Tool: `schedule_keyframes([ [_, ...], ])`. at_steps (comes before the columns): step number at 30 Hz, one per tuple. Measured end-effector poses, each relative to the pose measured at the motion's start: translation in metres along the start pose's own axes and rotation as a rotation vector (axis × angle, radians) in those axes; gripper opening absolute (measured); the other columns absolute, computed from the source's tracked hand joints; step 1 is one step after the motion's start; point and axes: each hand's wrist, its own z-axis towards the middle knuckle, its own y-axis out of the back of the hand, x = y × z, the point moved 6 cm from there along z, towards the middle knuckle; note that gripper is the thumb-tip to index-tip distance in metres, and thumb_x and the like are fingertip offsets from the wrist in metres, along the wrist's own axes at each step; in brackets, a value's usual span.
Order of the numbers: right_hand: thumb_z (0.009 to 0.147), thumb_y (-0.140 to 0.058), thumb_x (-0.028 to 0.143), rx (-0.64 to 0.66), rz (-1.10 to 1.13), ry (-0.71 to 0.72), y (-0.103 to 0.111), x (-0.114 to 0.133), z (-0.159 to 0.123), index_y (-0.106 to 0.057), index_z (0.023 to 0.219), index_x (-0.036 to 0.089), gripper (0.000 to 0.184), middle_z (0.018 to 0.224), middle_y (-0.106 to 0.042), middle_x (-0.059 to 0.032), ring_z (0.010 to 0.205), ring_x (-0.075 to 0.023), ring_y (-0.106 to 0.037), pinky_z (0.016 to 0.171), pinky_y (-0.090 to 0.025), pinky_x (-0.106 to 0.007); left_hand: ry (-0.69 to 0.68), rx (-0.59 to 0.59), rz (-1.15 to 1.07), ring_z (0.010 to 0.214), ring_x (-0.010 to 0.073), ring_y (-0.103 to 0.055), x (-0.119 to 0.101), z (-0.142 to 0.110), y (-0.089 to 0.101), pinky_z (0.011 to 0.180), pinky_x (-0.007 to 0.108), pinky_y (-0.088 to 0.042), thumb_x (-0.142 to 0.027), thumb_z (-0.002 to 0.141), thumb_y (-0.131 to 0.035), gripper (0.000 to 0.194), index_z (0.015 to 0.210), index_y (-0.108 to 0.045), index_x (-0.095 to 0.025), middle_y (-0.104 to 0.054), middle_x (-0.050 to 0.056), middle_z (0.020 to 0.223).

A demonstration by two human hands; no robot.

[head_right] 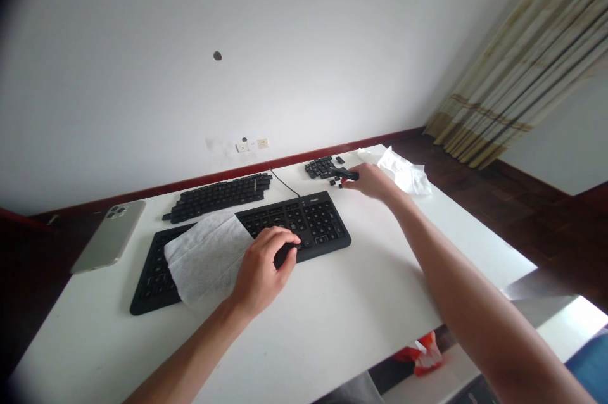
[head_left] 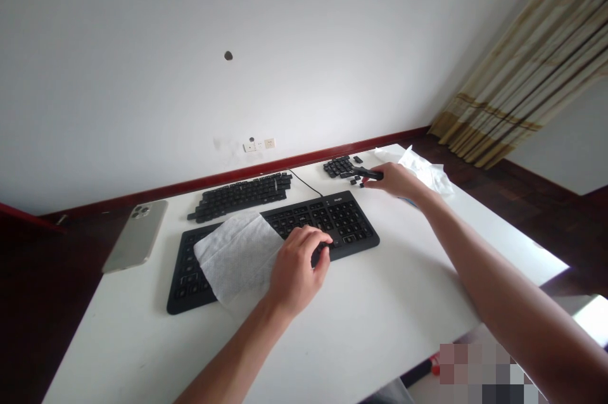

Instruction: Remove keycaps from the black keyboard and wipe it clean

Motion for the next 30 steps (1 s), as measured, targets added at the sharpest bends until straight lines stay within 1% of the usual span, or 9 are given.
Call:
schedule_keyframes([
  [6,0.088,-0.073,0.049,-0.068,-0.007,-0.005,-0.002,0.0,0.002,-0.082,0.097,0.026,0.027,0.065,-0.068,-0.0018,0.055,-0.0171,-0.058,0.054,-0.036,-0.029,-0.008,-0.006,0.0,0.103,0.0224,-0.064,0.0,0.0,0.0,0.092,0.038,-0.052,-0.007,0.096,-0.06,0.021,0.106,-0.065,-0.024,-0.071,0.003,0.107],
  [13,0.088,-0.073,0.046,-0.148,-0.033,0.032,-0.001,0.004,0.004,-0.08,0.092,0.024,0.023,0.065,-0.067,-0.0026,0.059,-0.0182,-0.057,0.055,-0.035,-0.03,-0.006,0.004,0.002,0.104,0.0228,-0.064,-0.001,0.0,0.0,0.093,0.04,-0.053,-0.007,0.096,-0.06,0.022,0.107,-0.065,-0.024,-0.071,0.003,0.107],
  [15,0.089,-0.071,0.048,-0.218,0.001,0.027,0.004,0.005,0.003,-0.078,0.086,0.023,0.026,0.064,-0.065,-0.0025,0.058,-0.018,-0.055,0.055,-0.034,-0.03,-0.007,0.006,0.01,0.104,0.0225,-0.064,-0.001,0.0,-0.001,0.093,0.04,-0.053,-0.007,0.096,-0.061,0.022,0.107,-0.065,-0.025,-0.071,0.003,0.107],
  [17,0.089,-0.069,0.049,-0.331,0.081,0.024,0.012,0.007,0.0,-0.076,0.085,0.022,0.028,0.065,-0.065,-0.0026,0.059,-0.018,-0.054,0.055,-0.034,-0.03,-0.006,0.01,0.025,0.104,0.0225,-0.064,-0.002,0.001,-0.001,0.094,0.04,-0.054,-0.007,0.096,-0.061,0.022,0.108,-0.066,-0.025,-0.071,0.003,0.108],
  [20,0.09,-0.065,0.048,-0.461,0.277,0.012,0.022,0.011,-0.007,-0.077,0.092,0.019,0.032,0.067,-0.066,-0.0039,0.06,-0.019,-0.056,0.055,-0.037,-0.03,-0.005,0.025,0.06,0.105,0.0229,-0.064,-0.002,0.001,-0.002,0.096,0.041,-0.054,-0.009,0.096,-0.062,0.022,0.11,-0.066,-0.025,-0.071,0.003,0.109],
  [23,0.096,-0.052,0.045,-0.402,0.564,0.107,0.024,0.025,-0.014,-0.076,0.093,0.015,0.039,0.076,-0.072,-0.0095,0.068,-0.0219,-0.065,0.063,-0.049,-0.031,-0.009,0.043,0.096,0.106,0.0233,-0.064,-0.003,0.0,-0.003,0.097,0.042,-0.054,-0.009,0.096,-0.062,0.024,0.113,-0.066,-0.025,-0.071,0.003,0.111],
  [25,0.099,-0.045,0.042,-0.326,0.64,0.201,0.028,0.042,-0.025,-0.076,0.087,0.015,0.043,0.087,-0.076,-0.0124,0.08,-0.0235,-0.07,0.073,-0.053,-0.032,-0.009,0.045,0.111,0.107,0.0234,-0.064,-0.003,0.001,-0.004,0.098,0.042,-0.055,-0.009,0.096,-0.063,0.025,0.114,-0.066,-0.026,-0.071,0.003,0.112],
  [27,0.101,-0.041,0.04,-0.237,0.561,0.231,0.03,0.06,-0.041,-0.076,0.08,0.017,0.046,0.083,-0.076,-0.0105,0.079,-0.0223,-0.069,0.073,-0.052,-0.031,0.001,0.04,0.132,0.107,0.0237,-0.064,-0.004,0.001,-0.004,0.097,0.042,-0.056,-0.01,0.096,-0.065,0.024,0.114,-0.066,-0.026,-0.07,0.004,0.112],
  [30,0.101,-0.042,0.04,-0.08,0.43,0.207,0.025,0.084,-0.071,-0.074,0.072,0.018,0.048,0.06,-0.065,-0.0043,0.06,-0.0177,-0.061,0.063,-0.048,-0.029,0.018,0.048,0.203,0.105,0.025,-0.064,-0.004,0.002,-0.006,0.095,0.044,-0.057,-0.016,0.096,-0.069,0.024,0.118,-0.068,-0.025,-0.069,0.005,0.112],
])
